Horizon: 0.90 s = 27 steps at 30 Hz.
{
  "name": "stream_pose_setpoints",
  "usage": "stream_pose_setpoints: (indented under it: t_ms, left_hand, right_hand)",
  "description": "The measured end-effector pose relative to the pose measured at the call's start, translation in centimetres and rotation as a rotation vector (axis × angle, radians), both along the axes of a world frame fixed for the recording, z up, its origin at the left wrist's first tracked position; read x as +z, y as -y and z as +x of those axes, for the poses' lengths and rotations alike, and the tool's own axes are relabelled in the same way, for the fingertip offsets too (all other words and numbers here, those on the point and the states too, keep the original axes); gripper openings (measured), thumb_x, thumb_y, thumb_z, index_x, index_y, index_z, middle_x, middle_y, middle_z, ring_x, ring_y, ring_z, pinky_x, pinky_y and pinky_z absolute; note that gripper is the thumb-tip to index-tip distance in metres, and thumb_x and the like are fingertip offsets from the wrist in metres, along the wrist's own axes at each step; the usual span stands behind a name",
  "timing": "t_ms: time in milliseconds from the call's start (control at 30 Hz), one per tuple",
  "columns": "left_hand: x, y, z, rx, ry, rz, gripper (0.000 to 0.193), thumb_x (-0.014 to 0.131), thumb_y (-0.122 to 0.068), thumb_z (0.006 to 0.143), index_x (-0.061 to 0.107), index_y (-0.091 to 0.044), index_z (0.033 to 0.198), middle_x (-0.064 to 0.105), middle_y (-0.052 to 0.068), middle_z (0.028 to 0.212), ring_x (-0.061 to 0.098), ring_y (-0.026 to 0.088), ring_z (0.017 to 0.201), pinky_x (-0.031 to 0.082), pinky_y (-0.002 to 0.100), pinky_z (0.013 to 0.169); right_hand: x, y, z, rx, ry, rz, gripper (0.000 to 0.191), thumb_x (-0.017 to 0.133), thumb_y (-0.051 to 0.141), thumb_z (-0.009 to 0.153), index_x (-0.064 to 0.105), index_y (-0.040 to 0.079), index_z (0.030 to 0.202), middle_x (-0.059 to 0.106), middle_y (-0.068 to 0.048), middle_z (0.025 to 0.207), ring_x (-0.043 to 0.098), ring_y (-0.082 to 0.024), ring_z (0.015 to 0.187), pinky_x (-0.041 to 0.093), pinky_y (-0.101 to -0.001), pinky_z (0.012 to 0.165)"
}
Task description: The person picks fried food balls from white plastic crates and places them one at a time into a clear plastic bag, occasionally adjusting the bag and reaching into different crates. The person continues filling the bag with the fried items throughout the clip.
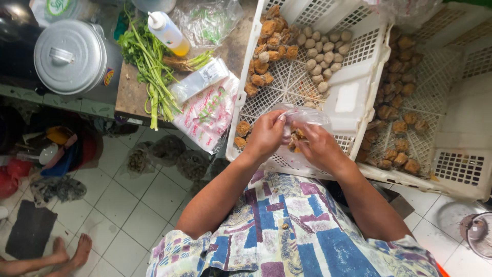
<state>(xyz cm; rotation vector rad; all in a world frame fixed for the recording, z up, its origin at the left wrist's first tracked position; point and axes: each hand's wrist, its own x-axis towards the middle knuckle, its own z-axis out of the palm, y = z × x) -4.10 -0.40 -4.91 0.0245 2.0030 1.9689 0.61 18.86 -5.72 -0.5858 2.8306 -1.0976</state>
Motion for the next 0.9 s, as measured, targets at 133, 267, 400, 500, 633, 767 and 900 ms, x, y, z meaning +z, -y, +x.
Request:
stream_pose_setpoints:
  t_ms: [133,267,400,500,633,767,900]
  left_hand:
    - [2.9,-1.3,1.7,-0.281,0.052,-0.256,0.03,0.055,-0.019,0.096,0.072,-0.006,0.118,0.075,0.018,0.087,0.07,0.035,0.076,0.057,0.048,0.071]
    - [4.6,-2.6,5.9,-0.685,-0.298,-0.683,0.025,0.06,-0.021,0.091,0.073,-0.008,0.108,0.074,0.021,0.096,0.072,0.038,0.094,0.054,0.052,0.084]
    - [4.4,-3.1,6.3,-0.82,-0.411,-0.756,0.025,0.057,-0.018,0.092,0.069,-0.008,0.112,0.074,0.016,0.102,0.072,0.035,0.097,0.056,0.051,0.084]
    - [3.9,-3.2,6.2,-0.799,-0.454,-0.707,0.032,0.058,-0.016,0.088,0.07,-0.012,0.117,0.074,0.015,0.102,0.071,0.035,0.096,0.055,0.05,0.082]
    - [3.7,-2.7,6.3,-0.784,-0.504,-0.68,0.031,0.06,-0.014,0.085,0.071,-0.013,0.114,0.074,0.014,0.102,0.072,0.034,0.096,0.056,0.048,0.083]
    - [3.7,-2.1,6.2,-0.774,-0.458,-0.691,0.02,0.062,-0.017,0.087,0.071,-0.012,0.104,0.074,0.013,0.099,0.072,0.034,0.096,0.055,0.049,0.084]
    - [3.7,-1.6,6.1,-0.691,-0.481,-0.63,0.02,0.061,-0.015,0.084,0.07,-0.011,0.101,0.073,0.013,0.098,0.071,0.035,0.094,0.055,0.05,0.082]
  right_hand:
    - [1.6,-3.1,2.7,0.074,0.401,0.52,0.045,0.076,0.027,0.086,0.064,0.012,0.126,0.069,-0.018,0.113,0.068,-0.037,0.105,0.055,-0.0463,0.089]
    - [6.3,-6.2,4.7,0.158,0.345,0.191,0.022,0.076,0.023,0.083,0.075,0.009,0.101,0.078,-0.012,0.095,0.075,-0.03,0.087,0.059,-0.041,0.078]
    - [9.2,-4.9,0.3,-0.018,0.155,0.069,0.018,0.074,0.017,0.088,0.072,0.007,0.102,0.074,-0.011,0.087,0.075,-0.023,0.078,0.058,-0.0365,0.07]
    - [7.4,1.2,-4.8,0.114,0.105,-0.035,0.032,0.074,0.016,0.093,0.066,0.006,0.122,0.066,-0.017,0.114,0.073,-0.028,0.094,0.06,-0.0363,0.078]
    - [3.5,8.7,-8.1,0.548,-0.101,0.309,0.057,0.081,0.012,0.067,0.067,0.017,0.122,0.063,-0.015,0.123,0.065,-0.037,0.11,0.056,-0.0479,0.083]
    - [0.3,10.3,-8.8,0.53,0.11,0.509,0.044,0.077,0.021,0.083,0.063,0.015,0.125,0.062,-0.015,0.115,0.064,-0.037,0.107,0.054,-0.05,0.087]
    - [-2.2,10.0,-10.1,0.507,0.078,0.33,0.046,0.083,0.025,0.072,0.064,0.009,0.111,0.066,-0.015,0.104,0.065,-0.037,0.102,0.054,-0.0501,0.084]
